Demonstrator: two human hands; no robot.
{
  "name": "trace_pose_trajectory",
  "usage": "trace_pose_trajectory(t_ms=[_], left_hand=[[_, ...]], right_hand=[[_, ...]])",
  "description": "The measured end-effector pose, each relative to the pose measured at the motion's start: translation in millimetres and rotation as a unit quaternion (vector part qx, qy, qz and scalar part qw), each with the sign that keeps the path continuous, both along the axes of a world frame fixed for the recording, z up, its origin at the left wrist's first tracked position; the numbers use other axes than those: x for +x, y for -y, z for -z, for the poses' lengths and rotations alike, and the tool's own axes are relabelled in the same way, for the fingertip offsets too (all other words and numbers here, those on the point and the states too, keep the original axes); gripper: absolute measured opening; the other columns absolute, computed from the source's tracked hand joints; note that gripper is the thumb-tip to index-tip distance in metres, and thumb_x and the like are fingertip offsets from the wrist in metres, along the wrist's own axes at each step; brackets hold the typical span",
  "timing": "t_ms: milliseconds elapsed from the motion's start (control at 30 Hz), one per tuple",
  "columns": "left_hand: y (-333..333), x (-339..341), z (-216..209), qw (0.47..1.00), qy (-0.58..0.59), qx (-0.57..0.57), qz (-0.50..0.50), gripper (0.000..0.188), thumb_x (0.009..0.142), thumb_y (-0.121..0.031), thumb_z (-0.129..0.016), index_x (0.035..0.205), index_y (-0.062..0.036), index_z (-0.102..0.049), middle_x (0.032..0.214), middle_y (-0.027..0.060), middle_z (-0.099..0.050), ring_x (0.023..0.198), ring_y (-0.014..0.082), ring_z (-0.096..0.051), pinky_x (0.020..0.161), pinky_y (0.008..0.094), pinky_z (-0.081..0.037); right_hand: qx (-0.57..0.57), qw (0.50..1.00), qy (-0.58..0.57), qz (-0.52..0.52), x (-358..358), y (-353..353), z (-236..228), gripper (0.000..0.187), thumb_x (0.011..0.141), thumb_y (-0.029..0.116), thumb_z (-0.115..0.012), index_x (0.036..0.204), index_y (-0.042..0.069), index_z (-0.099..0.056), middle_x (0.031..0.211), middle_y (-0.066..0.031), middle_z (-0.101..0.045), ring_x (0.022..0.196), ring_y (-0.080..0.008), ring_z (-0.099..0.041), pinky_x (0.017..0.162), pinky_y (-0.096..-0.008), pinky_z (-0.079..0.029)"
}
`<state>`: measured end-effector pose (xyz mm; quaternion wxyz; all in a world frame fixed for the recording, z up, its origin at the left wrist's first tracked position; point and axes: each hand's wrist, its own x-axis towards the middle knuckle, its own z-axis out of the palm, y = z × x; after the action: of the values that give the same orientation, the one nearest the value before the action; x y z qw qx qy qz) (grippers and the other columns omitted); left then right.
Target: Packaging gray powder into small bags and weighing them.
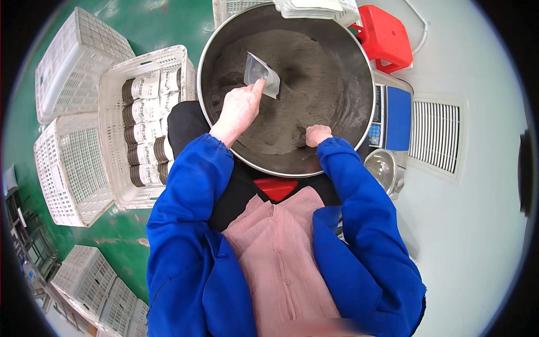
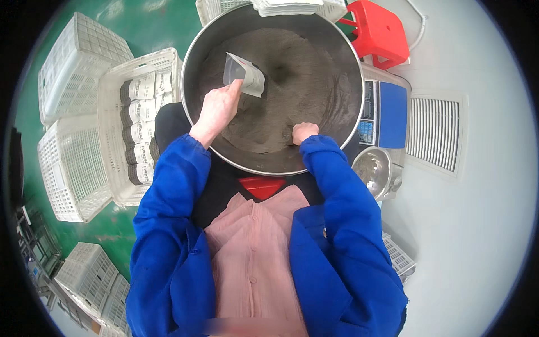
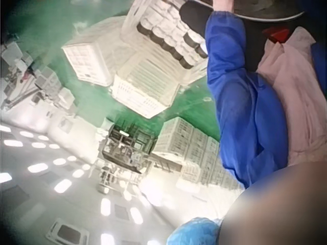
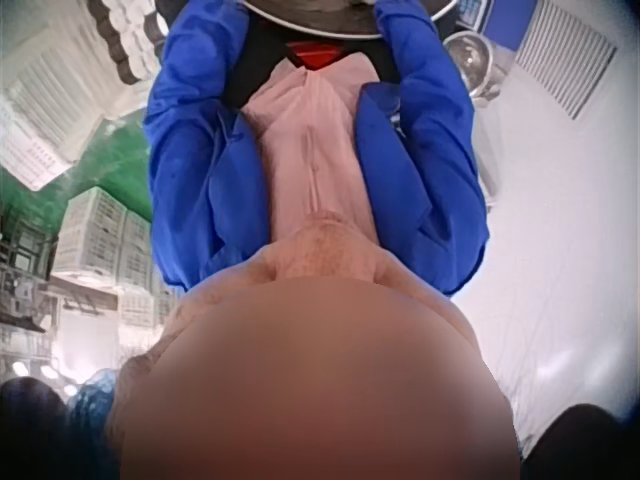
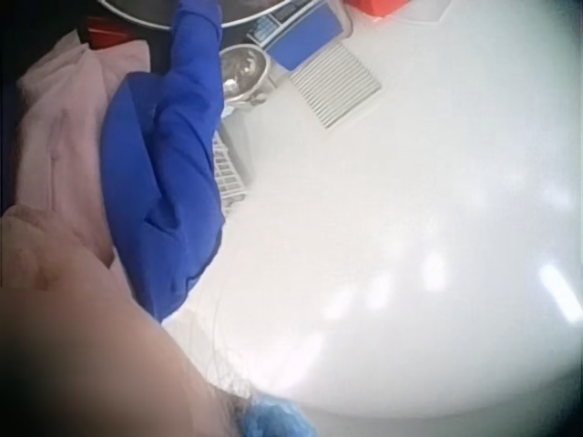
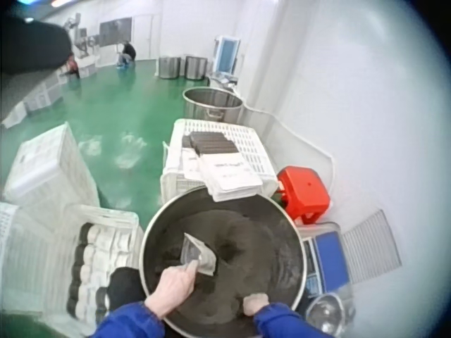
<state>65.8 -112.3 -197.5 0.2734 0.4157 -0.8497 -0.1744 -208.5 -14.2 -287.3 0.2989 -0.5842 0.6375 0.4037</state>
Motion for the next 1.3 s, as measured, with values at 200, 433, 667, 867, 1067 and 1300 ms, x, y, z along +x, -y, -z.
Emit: trace_pose_trajectory(t_ms=[200, 433, 667, 867, 1067, 1300], left_hand=[[10, 6, -6, 0.998, -0.011, 0.054, -0.021, 0.011, 0.09, -0.009, -0.066, 0.101, -0.0075, -0.065, 0.082, 0.0129, -0.071, 0.074, 0.0339, -0.07, 0.062, 0.0444, -0.055], [25, 8, -4, 0.995, -0.087, 0.045, -0.031, 0.007, 0.086, -0.01, -0.067, 0.09, -0.0095, -0.072, 0.081, 0.0098, -0.071, 0.073, 0.0313, -0.071, 0.063, 0.0437, -0.056], [32, 2, -5, 0.993, -0.081, 0.085, -0.027, 0.011, 0.084, -0.008, -0.071, 0.094, -0.0092, -0.075, 0.09, 0.0088, -0.074, 0.082, 0.0307, -0.072, 0.069, 0.0409, -0.057], [33, -8, -1, 0.994, -0.052, 0.099, -0.017, 0.01, 0.085, -0.009, -0.071, 0.094, -0.0099, -0.076, 0.091, 0.0078, -0.075, 0.081, 0.0309, -0.072, 0.07, 0.0409, -0.058], [29, -5, 0, 0.996, -0.022, 0.09, -0.002, 0.009, 0.086, -0.01, -0.069, 0.093, -0.0097, -0.076, 0.09, 0.0086, -0.074, 0.08, 0.032, -0.072, 0.071, 0.0427, -0.057], [11, -5, 10, 0.995, 0.034, 0.074, 0.055, 0.011, 0.085, -0.01, -0.067, 0.091, -0.0099, -0.076, 0.083, 0.0118, -0.073, 0.08, 0.0341, -0.072, 0.071, 0.0455, -0.057]], right_hand=[[0.044, 0.999, -0.026, -0.012, -6, 8, 37, 0.033, 0.092, 0.02, -0.061, 0.119, 0.009, -0.075, 0.126, -0.0143, -0.072, 0.121, -0.0317, -0.067, 0.098, -0.0431, -0.055], [-0.014, 0.992, -0.055, -0.115, -46, 36, 7, 0.029, 0.092, 0.015, -0.06, 0.113, 0.007, -0.077, 0.116, -0.0152, -0.075, 0.112, -0.0304, -0.072, 0.089, -0.043, -0.058], [0.113, 0.982, 0.136, -0.073, -5, 32, 35, 0.034, 0.089, 0.018, -0.061, 0.114, 0.0, -0.073, 0.114, -0.0245, -0.072, 0.11, -0.0403, -0.069, 0.095, -0.0474, -0.054], [0.01, 0.928, 0.331, 0.168, 67, 21, 77, 0.045, 0.091, 0.028, -0.064, 0.125, -0.002, -0.068, 0.12, -0.0276, -0.069, 0.116, -0.0405, -0.066, 0.1, -0.045, -0.05], [0.022, 0.933, 0.348, 0.091, 13, 46, -6, 0.044, 0.094, 0.032, -0.065, 0.122, -0.002, -0.069, 0.113, -0.0243, -0.072, 0.109, -0.0347, -0.068, 0.096, -0.0425, -0.051], [0.007, 0.948, 0.311, 0.071, -37, 76, -202, 0.04, 0.091, 0.031, -0.066, 0.113, -0.002, -0.072, 0.099, -0.0208, -0.074, 0.097, -0.0305, -0.07, 0.087, -0.0401, -0.052]])
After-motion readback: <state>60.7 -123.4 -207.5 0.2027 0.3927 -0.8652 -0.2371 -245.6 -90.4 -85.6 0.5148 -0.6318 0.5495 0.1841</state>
